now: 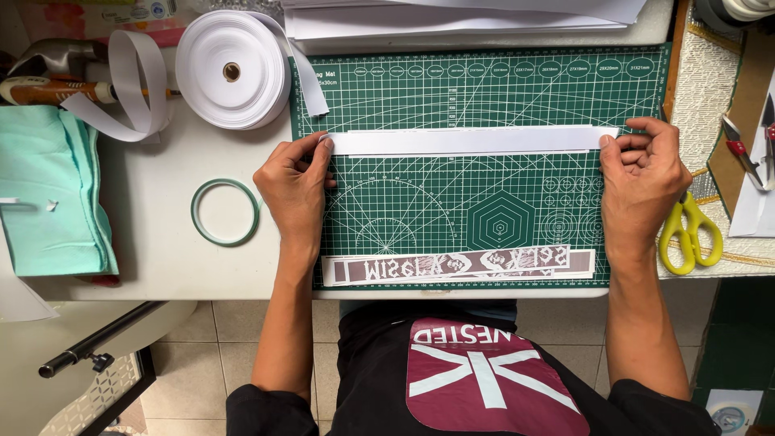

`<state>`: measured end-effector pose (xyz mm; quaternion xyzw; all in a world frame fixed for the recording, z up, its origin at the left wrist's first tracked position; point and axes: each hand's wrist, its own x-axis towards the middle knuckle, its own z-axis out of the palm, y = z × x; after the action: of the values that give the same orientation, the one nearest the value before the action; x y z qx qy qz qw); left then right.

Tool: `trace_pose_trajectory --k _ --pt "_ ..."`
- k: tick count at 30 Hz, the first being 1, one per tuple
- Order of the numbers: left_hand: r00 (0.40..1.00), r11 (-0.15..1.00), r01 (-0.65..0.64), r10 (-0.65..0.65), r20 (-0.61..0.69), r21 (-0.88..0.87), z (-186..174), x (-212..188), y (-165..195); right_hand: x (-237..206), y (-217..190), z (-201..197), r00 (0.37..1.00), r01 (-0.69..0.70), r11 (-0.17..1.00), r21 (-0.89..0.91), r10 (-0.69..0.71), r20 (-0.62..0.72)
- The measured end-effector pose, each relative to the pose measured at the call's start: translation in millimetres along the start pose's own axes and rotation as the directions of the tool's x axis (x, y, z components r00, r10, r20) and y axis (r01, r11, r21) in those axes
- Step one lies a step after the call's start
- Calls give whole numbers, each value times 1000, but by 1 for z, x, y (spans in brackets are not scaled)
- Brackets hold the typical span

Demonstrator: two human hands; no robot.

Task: The person aligns printed paper strips on a green cutting mat, then uses a small red-handled tool to puncture holes in a green circular plastic piece. The person also handles a roll of white paper and a metal ruler, placing items on the mat while working.

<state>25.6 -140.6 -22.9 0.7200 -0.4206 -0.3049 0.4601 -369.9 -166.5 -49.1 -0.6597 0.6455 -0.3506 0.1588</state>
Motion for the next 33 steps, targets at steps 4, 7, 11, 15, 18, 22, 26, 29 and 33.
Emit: trace_pose_trajectory --k 4,7,11,15,18,22,26,29,33 --pt "1000 1000 -12 12 -5 -3 1 -1 0 0 -5 -1 999 -34 999 38 34 -9" --pt "1000 1000 -13 13 -7 -11 2 -1 1 1 -8 -2 999 -48 998 45 49 -12" --pt "1000 999 -17 17 -2 -34 2 -3 2 2 -10 -2 998 -51 998 45 52 -18" --pt "1000 999 -2 2 -2 -51 3 -4 2 3 -10 -3 999 -43 999 28 44 -16" --pt "1000 999 -13 13 -2 -37 3 -5 2 3 -10 -3 999 -41 998 37 41 -12" --pt "999 999 -33 33 -4 -17 3 -4 0 4 -9 -3 999 -36 998 46 37 -7" --pt "999 999 -42 41 -4 -14 3 -3 -1 3 -9 -4 1000 -22 998 50 22 -4" --pt "999 999 -45 45 -6 -5 3 -4 -2 3 -9 -4 1000 -23 998 50 24 -9" --pt "999 999 -41 41 -5 -13 3 -4 -2 2 -10 -4 1000 -28 999 46 28 -3"
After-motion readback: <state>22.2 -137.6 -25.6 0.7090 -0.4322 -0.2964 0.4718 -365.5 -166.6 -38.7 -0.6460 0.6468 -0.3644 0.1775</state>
